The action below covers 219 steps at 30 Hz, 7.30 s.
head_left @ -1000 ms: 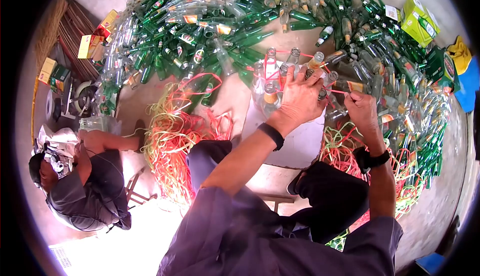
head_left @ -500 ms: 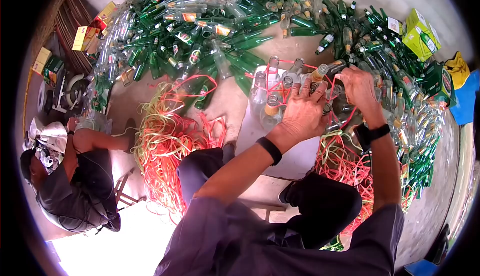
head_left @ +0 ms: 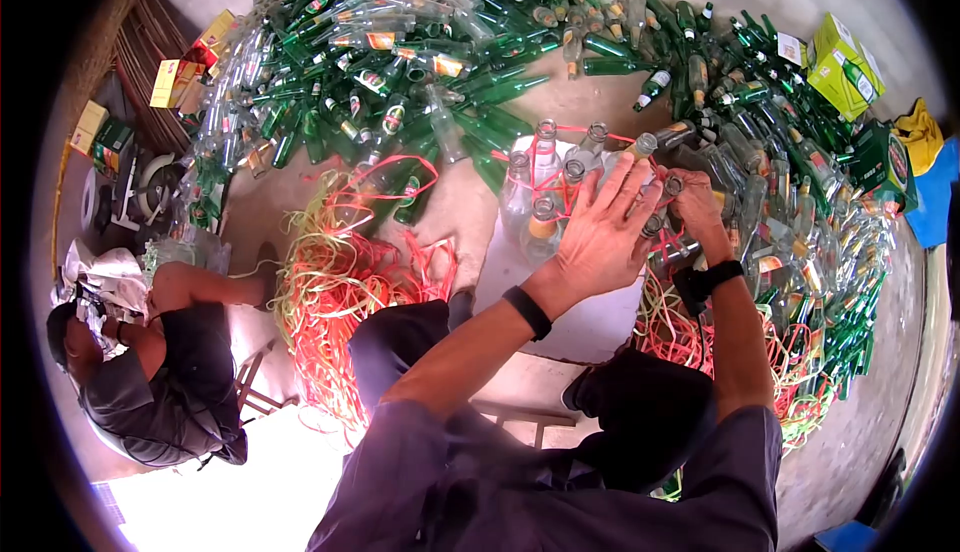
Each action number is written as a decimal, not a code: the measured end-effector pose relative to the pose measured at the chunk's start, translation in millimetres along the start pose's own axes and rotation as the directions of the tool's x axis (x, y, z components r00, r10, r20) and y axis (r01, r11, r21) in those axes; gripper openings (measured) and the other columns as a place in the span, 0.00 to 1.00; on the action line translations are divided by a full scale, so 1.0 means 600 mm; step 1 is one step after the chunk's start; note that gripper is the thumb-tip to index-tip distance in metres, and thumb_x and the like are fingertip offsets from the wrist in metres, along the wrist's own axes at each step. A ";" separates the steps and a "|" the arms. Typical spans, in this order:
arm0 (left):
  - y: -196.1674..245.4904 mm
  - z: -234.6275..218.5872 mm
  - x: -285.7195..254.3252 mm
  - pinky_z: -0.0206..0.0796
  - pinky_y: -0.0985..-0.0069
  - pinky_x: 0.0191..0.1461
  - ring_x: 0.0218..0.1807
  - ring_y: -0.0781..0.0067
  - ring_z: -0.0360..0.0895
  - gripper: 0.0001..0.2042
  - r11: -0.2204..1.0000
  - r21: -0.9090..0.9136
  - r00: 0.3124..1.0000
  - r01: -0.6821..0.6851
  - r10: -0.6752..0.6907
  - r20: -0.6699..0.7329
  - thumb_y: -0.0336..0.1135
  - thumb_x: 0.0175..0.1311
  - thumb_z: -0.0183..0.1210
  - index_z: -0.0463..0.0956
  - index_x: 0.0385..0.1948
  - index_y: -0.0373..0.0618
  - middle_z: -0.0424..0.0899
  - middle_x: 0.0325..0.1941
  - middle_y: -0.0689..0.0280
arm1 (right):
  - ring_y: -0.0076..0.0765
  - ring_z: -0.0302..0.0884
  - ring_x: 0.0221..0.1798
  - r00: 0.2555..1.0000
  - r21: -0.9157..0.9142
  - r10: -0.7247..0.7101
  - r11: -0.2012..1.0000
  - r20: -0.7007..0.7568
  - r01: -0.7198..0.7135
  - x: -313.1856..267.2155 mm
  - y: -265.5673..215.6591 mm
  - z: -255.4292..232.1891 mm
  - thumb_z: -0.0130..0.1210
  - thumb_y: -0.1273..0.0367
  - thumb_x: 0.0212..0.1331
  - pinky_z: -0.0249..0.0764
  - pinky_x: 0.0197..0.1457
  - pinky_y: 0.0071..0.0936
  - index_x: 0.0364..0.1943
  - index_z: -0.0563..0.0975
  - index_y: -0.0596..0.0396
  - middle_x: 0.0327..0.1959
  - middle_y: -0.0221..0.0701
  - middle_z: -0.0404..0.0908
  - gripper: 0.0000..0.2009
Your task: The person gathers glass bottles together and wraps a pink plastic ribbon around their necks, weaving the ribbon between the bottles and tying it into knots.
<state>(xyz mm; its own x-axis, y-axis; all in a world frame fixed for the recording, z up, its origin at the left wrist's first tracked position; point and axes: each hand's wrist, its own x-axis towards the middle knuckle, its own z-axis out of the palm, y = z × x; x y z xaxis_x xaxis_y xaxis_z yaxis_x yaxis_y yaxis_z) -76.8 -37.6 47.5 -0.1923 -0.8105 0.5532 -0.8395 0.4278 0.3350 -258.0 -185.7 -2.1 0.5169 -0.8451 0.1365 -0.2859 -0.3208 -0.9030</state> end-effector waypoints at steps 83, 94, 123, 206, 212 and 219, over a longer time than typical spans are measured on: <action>0.033 0.012 -0.053 0.52 0.55 0.62 0.44 0.69 0.81 0.12 0.987 0.111 0.992 0.116 -0.109 -0.067 0.44 0.54 0.57 0.86 0.33 0.53 0.85 0.36 0.65 | 0.48 0.82 0.44 0.958 -0.511 -0.077 0.832 0.278 0.215 -0.086 0.044 0.031 0.55 0.63 0.58 0.76 0.46 0.43 0.43 0.79 0.59 0.41 0.45 0.82 0.15; 0.041 -0.023 -0.041 0.53 0.56 0.69 0.52 0.53 0.78 0.22 0.979 0.043 0.958 0.200 -0.204 0.203 0.47 0.59 0.53 0.78 0.46 0.37 0.82 0.45 0.51 | 0.54 0.80 0.43 0.993 -0.628 -0.082 0.769 0.089 0.120 -0.137 -0.048 0.065 0.54 0.66 0.61 0.75 0.47 0.43 0.42 0.79 0.58 0.41 0.48 0.82 0.11; 0.052 -0.031 -0.019 0.64 0.61 0.47 0.30 0.59 0.80 0.05 0.998 0.044 0.994 0.040 -0.044 0.099 0.34 0.57 0.54 0.76 0.26 0.46 0.81 0.22 0.60 | 0.50 0.82 0.32 0.929 -0.721 -0.250 0.692 -0.272 -0.024 -0.171 -0.104 0.099 0.53 0.74 0.51 0.77 0.34 0.43 0.28 0.76 0.57 0.27 0.41 0.80 0.02; -0.037 -0.105 0.059 0.73 0.57 0.45 0.39 0.48 0.82 0.04 0.956 0.180 0.929 0.230 -0.271 0.253 0.25 0.54 0.56 0.79 0.28 0.44 0.84 0.33 0.56 | 0.56 0.74 0.23 0.978 0.015 0.134 0.991 -0.163 -0.133 -0.131 -0.086 0.121 0.51 0.71 0.59 0.71 0.31 0.38 0.31 0.78 0.64 0.22 0.53 0.75 0.08; -0.065 -0.088 0.060 0.73 0.55 0.42 0.36 0.46 0.82 0.05 0.962 0.073 0.922 0.261 -0.271 0.274 0.23 0.55 0.55 0.80 0.30 0.41 0.84 0.31 0.52 | 0.58 0.76 0.25 0.979 0.043 0.131 0.991 -0.156 -0.125 -0.130 -0.071 0.128 0.51 0.72 0.58 0.71 0.32 0.40 0.31 0.78 0.65 0.23 0.54 0.75 0.09; -0.081 -0.064 0.069 0.74 0.58 0.42 0.37 0.48 0.83 0.06 0.968 0.165 0.906 0.187 -0.235 0.351 0.24 0.51 0.58 0.83 0.28 0.45 0.84 0.32 0.51 | 0.57 0.76 0.25 0.968 0.024 0.142 0.990 -0.207 -0.140 -0.132 -0.090 0.126 0.52 0.71 0.57 0.71 0.31 0.41 0.27 0.78 0.66 0.22 0.54 0.76 0.09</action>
<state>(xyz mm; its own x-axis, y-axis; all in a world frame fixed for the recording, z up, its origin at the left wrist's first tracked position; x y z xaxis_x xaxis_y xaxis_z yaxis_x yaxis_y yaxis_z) -24.2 -76.7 83.7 -0.1556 -0.9756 0.1547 -0.9329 0.1966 0.3018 -222.9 -69.0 5.0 0.2930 -0.9521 0.0880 -0.3358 -0.1886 -0.9228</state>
